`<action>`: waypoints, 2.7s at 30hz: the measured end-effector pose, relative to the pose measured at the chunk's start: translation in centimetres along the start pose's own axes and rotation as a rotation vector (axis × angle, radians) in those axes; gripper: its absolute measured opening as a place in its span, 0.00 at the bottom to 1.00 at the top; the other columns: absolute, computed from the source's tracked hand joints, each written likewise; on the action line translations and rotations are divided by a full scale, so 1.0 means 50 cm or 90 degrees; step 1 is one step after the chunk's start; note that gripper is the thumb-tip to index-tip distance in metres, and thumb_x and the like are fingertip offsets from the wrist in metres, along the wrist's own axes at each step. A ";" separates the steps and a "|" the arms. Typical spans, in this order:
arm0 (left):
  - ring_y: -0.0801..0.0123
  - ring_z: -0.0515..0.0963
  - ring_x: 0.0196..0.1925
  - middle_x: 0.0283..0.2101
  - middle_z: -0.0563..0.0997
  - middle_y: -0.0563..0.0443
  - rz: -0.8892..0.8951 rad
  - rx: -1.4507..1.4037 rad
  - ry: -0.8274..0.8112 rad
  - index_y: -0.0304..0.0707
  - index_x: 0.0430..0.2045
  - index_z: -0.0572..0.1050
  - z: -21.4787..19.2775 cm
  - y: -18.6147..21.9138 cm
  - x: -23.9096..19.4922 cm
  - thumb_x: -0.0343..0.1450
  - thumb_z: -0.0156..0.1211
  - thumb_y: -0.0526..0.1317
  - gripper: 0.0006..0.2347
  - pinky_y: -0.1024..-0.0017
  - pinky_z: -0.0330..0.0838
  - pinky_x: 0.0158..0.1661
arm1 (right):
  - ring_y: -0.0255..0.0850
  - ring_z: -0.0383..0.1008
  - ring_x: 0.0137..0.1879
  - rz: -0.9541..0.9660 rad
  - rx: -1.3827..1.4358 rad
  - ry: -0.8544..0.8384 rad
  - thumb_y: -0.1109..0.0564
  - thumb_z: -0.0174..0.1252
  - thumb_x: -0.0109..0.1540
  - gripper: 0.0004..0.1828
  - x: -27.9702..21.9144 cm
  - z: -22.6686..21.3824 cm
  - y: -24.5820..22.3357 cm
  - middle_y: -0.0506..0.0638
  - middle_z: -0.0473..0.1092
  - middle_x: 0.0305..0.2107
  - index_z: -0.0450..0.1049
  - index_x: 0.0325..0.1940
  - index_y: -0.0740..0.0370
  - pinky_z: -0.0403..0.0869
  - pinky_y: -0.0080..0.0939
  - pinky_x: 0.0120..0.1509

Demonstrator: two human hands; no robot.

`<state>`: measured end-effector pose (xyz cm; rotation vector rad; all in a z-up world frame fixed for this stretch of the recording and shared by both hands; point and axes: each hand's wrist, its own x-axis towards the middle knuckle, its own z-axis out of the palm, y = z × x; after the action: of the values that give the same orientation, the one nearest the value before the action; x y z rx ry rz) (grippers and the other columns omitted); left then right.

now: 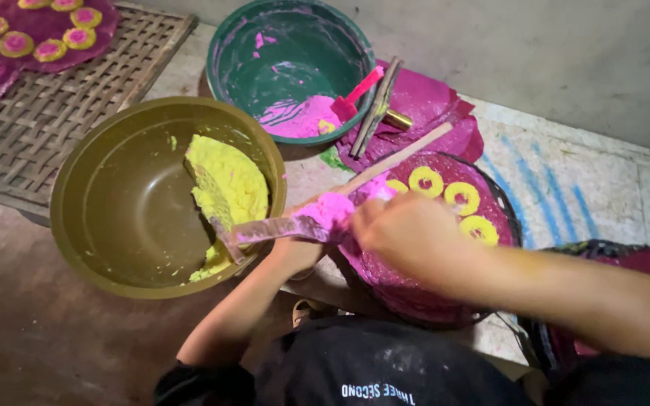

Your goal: The person uses a wooden mold to press yellow dough into ring shapes on a pink base, then fills the centers with pink dough. They repeat this process to create multiple decorative cakes and place the finished tray into a steamer.

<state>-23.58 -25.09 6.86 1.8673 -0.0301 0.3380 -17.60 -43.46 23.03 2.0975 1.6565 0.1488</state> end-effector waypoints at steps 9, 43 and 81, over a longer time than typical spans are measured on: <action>0.62 0.82 0.44 0.44 0.84 0.48 -0.362 0.514 -0.276 0.50 0.46 0.81 -0.075 0.071 0.022 0.73 0.60 0.49 0.12 0.64 0.77 0.43 | 0.47 0.79 0.32 0.071 0.117 -0.044 0.57 0.56 0.53 0.24 -0.097 -0.046 0.050 0.50 0.74 0.32 0.73 0.54 0.57 0.76 0.46 0.28; 0.64 0.83 0.43 0.47 0.82 0.50 -0.147 0.472 0.000 0.42 0.52 0.75 -0.118 -0.012 0.027 0.76 0.55 0.40 0.11 0.71 0.80 0.45 | 0.49 0.79 0.34 0.199 0.333 0.162 0.58 0.57 0.61 0.18 -0.072 0.001 0.045 0.54 0.77 0.33 0.75 0.56 0.56 0.76 0.48 0.33; 0.46 0.77 0.49 0.61 0.73 0.33 0.159 0.567 0.177 0.32 0.70 0.56 -0.185 0.015 0.085 0.62 0.58 0.38 0.36 0.60 0.76 0.43 | 0.44 0.81 0.51 0.129 0.825 0.372 0.61 0.54 0.69 0.21 0.098 0.306 -0.068 0.62 0.77 0.51 0.69 0.66 0.66 0.76 0.42 0.56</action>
<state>-21.64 -16.06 11.21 2.6806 0.0928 0.8875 -13.80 -42.65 7.06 3.4159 2.1634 -0.4142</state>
